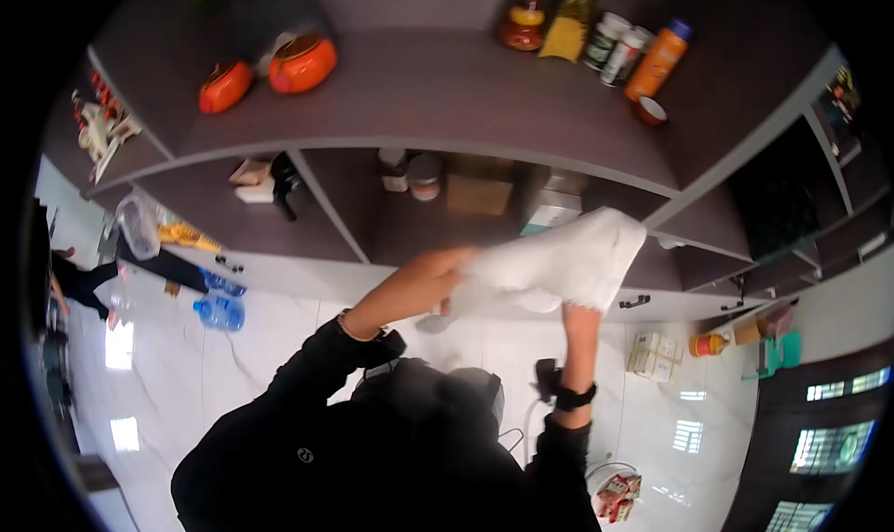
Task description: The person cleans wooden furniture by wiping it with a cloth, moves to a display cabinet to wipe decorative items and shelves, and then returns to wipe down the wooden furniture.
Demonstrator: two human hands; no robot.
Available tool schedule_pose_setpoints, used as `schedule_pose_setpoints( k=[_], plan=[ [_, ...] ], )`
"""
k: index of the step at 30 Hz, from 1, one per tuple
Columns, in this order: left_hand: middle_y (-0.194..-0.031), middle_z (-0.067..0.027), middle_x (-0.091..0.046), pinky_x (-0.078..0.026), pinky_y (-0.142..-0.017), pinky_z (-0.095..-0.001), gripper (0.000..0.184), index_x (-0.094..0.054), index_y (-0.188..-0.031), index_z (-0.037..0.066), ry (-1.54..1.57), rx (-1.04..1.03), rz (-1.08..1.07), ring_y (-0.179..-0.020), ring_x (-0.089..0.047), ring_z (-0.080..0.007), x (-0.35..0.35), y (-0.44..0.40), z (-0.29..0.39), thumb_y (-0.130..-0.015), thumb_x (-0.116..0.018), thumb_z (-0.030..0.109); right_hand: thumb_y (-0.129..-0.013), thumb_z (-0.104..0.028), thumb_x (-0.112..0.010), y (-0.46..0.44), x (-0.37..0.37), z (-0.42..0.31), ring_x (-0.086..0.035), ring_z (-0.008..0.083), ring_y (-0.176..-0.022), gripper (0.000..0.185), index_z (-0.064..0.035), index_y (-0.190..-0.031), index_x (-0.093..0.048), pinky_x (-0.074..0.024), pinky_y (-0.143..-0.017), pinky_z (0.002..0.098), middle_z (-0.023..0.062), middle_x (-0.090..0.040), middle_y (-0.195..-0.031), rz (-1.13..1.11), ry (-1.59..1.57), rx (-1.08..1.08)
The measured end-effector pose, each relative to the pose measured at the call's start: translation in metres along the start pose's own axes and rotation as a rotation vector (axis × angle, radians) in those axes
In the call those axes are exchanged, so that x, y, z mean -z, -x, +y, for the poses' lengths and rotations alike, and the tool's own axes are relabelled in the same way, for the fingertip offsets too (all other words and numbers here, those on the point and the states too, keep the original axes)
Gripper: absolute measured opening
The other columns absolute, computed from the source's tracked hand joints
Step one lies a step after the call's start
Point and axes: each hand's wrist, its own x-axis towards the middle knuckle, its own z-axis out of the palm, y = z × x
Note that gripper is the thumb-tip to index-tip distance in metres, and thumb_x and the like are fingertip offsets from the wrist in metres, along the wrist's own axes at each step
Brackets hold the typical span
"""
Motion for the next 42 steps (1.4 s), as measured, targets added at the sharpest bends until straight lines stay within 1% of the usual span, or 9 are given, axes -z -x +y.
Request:
schedule_pose_setpoints(
  k=[4,7,10,16,20,24,28,33,42],
  plan=[
    [-0.105,-0.0123,-0.065,-0.055,-0.05,-0.0266,0.044,-0.047,-0.139,-0.003,0.234,0.036,0.151,-0.071,-0.07,-0.0189,0.05,0.054,-0.062,-0.095,-0.044,-0.002,-0.094,-0.024,-0.062,0.043,-0.065,-0.031,-0.053,0.0234,-0.118,0.052,-0.0035,-0.138,-0.045,-0.0412,-0.101,0.0349,0.0091,-0.054,-0.13,-0.085,-0.766,-0.555],
    [-0.107,-0.0111,-0.065,-0.057,-0.061,-0.0277,0.043,-0.051,-0.134,-0.003,0.187,-0.165,0.469,-0.088,-0.068,-0.0184,0.095,0.086,-0.103,-0.092,-0.043,-0.006,-0.097,-0.027,-0.06,0.047,-0.13,-0.074,-0.052,0.0206,-0.118,0.056,-0.0031,-0.143,-0.039,-0.0406,-0.101,0.032,0.0068,-0.052,-0.132,-0.284,-1.146,-0.76],
    [-0.109,-0.0078,-0.064,-0.053,-0.08,-0.0256,0.035,-0.057,-0.122,-0.002,-0.224,-0.296,0.762,-0.099,-0.063,-0.0152,0.139,0.104,-0.072,-0.089,-0.045,-0.006,-0.1,-0.031,-0.057,0.028,-0.204,-0.115,-0.05,0.0195,-0.12,0.062,-0.0022,-0.148,-0.03,-0.0392,-0.102,0.0318,0.0055,-0.048,-0.135,-0.5,-1.378,-0.72],
    [-0.1,-0.003,-0.062,-0.049,-0.079,-0.0213,0.017,-0.056,-0.107,0.003,0.375,-0.586,1.191,-0.088,-0.059,-0.008,0.211,0.095,-0.1,-0.091,-0.053,0.0,-0.091,-0.007,-0.052,0.002,-0.258,-0.221,-0.045,0.0173,-0.124,0.055,-0.0022,-0.143,-0.039,-0.0351,-0.105,0.0317,0.0065,-0.048,-0.135,-0.533,-1.365,-0.528],
    [-0.109,-0.0064,-0.061,-0.05,-0.087,-0.0251,0.022,-0.05,-0.12,0.005,0.303,-0.769,1.172,-0.099,-0.059,-0.0103,0.234,0.061,-0.126,-0.099,-0.055,0.01,-0.095,-0.012,-0.054,0.01,-0.283,-0.229,-0.047,0.014,-0.119,0.046,-0.0016,-0.138,-0.044,-0.036,-0.101,0.028,0.0048,-0.052,-0.131,-0.481,-1.212,-0.452],
    [-0.126,-0.0091,-0.052,-0.033,-0.105,-0.0318,0.044,-0.044,-0.137,0.001,0.267,-0.655,0.856,-0.121,-0.045,-0.0199,0.206,0.012,-0.132,-0.104,-0.046,0.03,-0.099,-0.026,-0.058,-0.001,-0.293,-0.235,-0.051,0.013,-0.109,0.044,0.0008,-0.132,-0.049,-0.0401,-0.094,0.0276,0.0052,-0.057,-0.121,-0.496,-1.09,-0.367],
    [-0.135,-0.0123,-0.049,-0.032,-0.108,-0.0327,0.048,-0.039,-0.142,-0.002,0.215,-0.582,0.785,-0.129,-0.042,-0.0227,0.145,-0.057,-0.217,-0.104,-0.045,0.027,-0.098,-0.026,-0.061,0.007,-0.324,-0.209,-0.052,0.0124,-0.107,0.044,0.0042,-0.128,-0.051,-0.0421,-0.093,0.0289,0.0098,-0.058,-0.119,-0.677,-0.774,-0.295],
    [-0.134,-0.0154,-0.048,-0.034,-0.106,-0.0345,0.047,-0.04,-0.14,-0.003,0.308,-0.439,0.793,-0.128,-0.043,-0.0267,0.102,-0.059,-0.308,-0.101,-0.048,0.022,-0.093,-0.031,-0.065,0.074,-0.372,-0.157,-0.059,0.0311,-0.112,0.051,0.0031,-0.129,-0.053,-0.044,-0.097,0.0397,0.0203,-0.061,-0.123,-0.667,-0.345,-0.46],
    [-0.138,-0.0239,-0.043,-0.034,-0.107,-0.0387,0.055,-0.036,-0.141,-0.004,0.033,-0.218,0.634,-0.129,-0.041,-0.0394,0.103,-0.032,-0.382,-0.091,-0.058,0.007,-0.092,-0.032,-0.069,0.152,-0.409,-0.079,-0.059,0.0275,-0.114,0.059,0.0033,-0.134,-0.046,-0.0455,-0.096,0.036,0.0166,-0.059,-0.126,-0.753,-0.458,-0.344]
  ],
)
